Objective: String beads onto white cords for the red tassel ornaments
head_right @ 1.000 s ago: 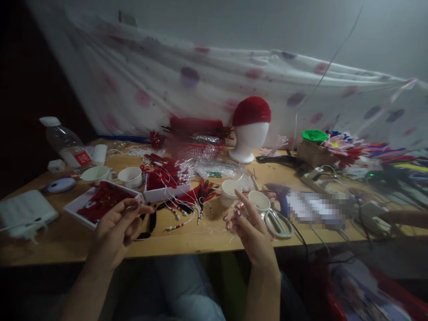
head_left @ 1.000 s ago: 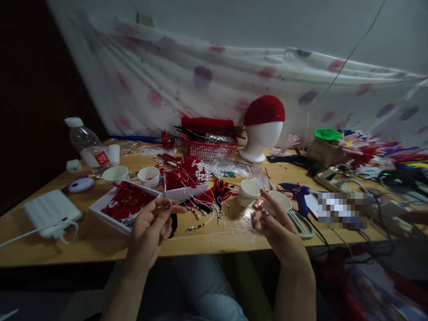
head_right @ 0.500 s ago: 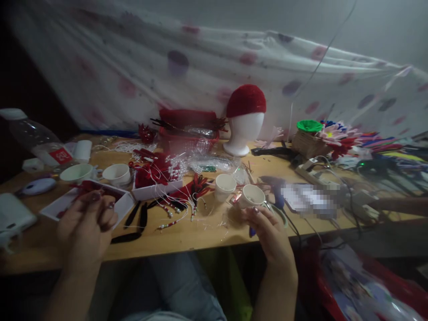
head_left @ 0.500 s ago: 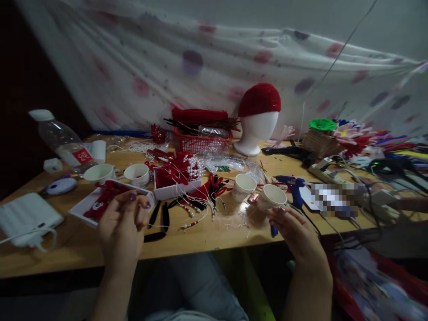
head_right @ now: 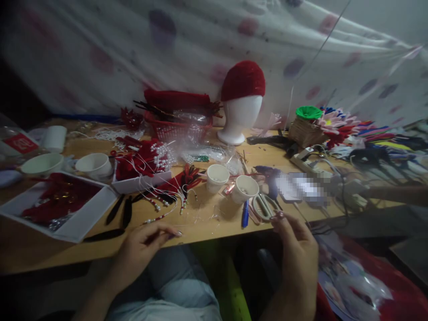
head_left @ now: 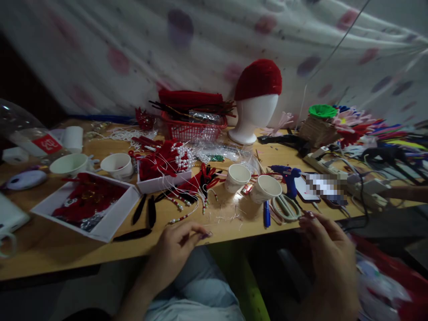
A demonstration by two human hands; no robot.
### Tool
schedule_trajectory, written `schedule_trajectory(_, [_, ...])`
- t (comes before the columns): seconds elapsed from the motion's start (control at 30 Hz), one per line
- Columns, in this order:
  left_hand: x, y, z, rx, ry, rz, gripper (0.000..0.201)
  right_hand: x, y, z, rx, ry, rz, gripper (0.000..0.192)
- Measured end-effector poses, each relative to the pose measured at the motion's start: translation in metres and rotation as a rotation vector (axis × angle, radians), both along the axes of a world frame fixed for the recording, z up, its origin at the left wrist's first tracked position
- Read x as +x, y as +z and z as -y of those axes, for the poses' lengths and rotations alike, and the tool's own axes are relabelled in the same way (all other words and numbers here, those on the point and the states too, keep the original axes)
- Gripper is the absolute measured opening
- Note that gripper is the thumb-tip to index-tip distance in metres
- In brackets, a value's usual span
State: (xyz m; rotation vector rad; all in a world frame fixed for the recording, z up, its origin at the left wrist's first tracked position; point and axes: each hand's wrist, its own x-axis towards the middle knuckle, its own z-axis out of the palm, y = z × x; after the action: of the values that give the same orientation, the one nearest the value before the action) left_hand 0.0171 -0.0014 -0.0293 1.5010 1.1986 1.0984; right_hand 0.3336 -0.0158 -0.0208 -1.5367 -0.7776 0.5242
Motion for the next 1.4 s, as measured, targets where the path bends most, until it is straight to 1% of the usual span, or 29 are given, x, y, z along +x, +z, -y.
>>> schedule_trajectory(0.07, [0.010, -0.006, 0.002, -0.033, -0.125, -0.109, 0.016, -0.016, 0.002, 0.000, -0.074, 0.123, 0.106, 0.030])
schedule_trajectory(0.1, [0.013, -0.008, 0.002, -0.031, -0.166, -0.164, 0.018, -0.026, 0.003, 0.000, -0.104, 0.243, 0.164, 0.031])
schedule_trajectory(0.17, [0.016, -0.011, 0.002, -0.008, -0.207, -0.269, 0.019, -0.044, 0.005, 0.001, -0.133, 0.479, 0.272, 0.029])
schedule_trajectory(0.2, [0.016, -0.011, 0.001, 0.009, -0.214, -0.316, 0.020, -0.051, 0.005, 0.002, -0.140, 0.562, 0.310, 0.028])
schedule_trajectory(0.23, [0.015, -0.011, 0.000, 0.024, -0.216, -0.356, 0.020, -0.055, 0.005, 0.003, -0.144, 0.607, 0.338, 0.027])
schedule_trajectory(0.27, [0.014, -0.011, -0.002, 0.035, -0.218, -0.389, 0.020, -0.057, 0.005, 0.004, -0.149, 0.622, 0.357, 0.027])
schedule_trajectory(0.4, [0.008, -0.013, -0.011, 0.055, -0.186, -0.469, 0.020, -0.046, 0.002, 0.006, -0.168, 0.537, 0.396, 0.028])
schedule_trajectory(0.57, [0.005, -0.017, -0.021, 0.041, -0.122, -0.530, 0.021, -0.033, -0.008, 0.009, -0.189, 0.509, 0.386, 0.029])
schedule_trajectory(0.67, [0.001, -0.019, -0.026, 0.052, -0.073, -0.539, 0.021, -0.031, -0.011, 0.013, -0.202, 0.491, 0.361, 0.031])
schedule_trajectory(0.73, [-0.002, -0.021, -0.027, 0.056, -0.031, -0.505, 0.020, -0.025, -0.010, 0.011, -0.209, 0.481, 0.352, 0.031])
schedule_trajectory(0.77, [-0.003, -0.022, -0.027, 0.053, -0.003, -0.480, 0.020, -0.021, -0.009, 0.008, -0.208, 0.442, 0.366, 0.032])
schedule_trajectory(0.83, [-0.003, -0.024, -0.026, 0.057, 0.058, -0.406, 0.017, -0.007, -0.007, -0.007, -0.200, 0.278, 0.432, 0.037])
schedule_trajectory(0.87, [-0.002, -0.024, -0.025, 0.074, 0.087, -0.362, 0.016, 0.001, -0.005, -0.018, -0.196, 0.150, 0.491, 0.041])
schedule_trajectory(0.9, [-0.001, -0.024, -0.024, 0.100, 0.111, -0.318, 0.015, 0.011, -0.003, -0.032, -0.195, 0.058, 0.538, 0.046])
schedule_trajectory(0.93, [0.001, -0.023, -0.022, 0.131, 0.123, -0.279, 0.014, 0.020, -0.002, -0.048, -0.193, 0.002, 0.568, 0.051])
schedule_trajectory(0.97, [0.004, -0.022, -0.020, 0.164, 0.120, -0.245, 0.013, 0.029, 0.000, -0.064, -0.199, -0.029, 0.598, 0.052])
schedule_trajectory(1.03, [0.009, -0.020, -0.017, 0.213, 0.072, -0.215, 0.015, 0.043, 0.003, -0.096, -0.233, -0.044, 0.643, 0.046])
schedule_trajectory(1.1, [0.014, -0.019, -0.015, 0.255, 0.012, -0.240, 0.017, 0.052, 0.005, -0.123, -0.260, -0.034, 0.675, 0.036])
schedule_trajectory(1.17, [0.017, -0.021, -0.014, 0.304, -0.014, -0.315, 0.017, 0.056, 0.005, -0.139, -0.278, -0.033, 0.695, 0.028])
schedule_trajectory(1.27, [0.015, -0.028, -0.015, 0.382, -0.028, -0.435, 0.016, 0.058, 0.009, -0.143, -0.278, -0.078, 0.697, 0.025])
schedule_trajectory(1.33, [0.012, -0.030, -0.015, 0.412, -0.069, -0.456, 0.020, 0.057, 0.019, -0.134, -0.243, -0.136, 0.681, 0.025])
schedule_trajectory(1.4, [0.008, -0.029, -0.015, 0.417, -0.116, -0.453, 0.022, 0.053, 0.034, -0.118, -0.176, -0.202, 0.657, 0.029])
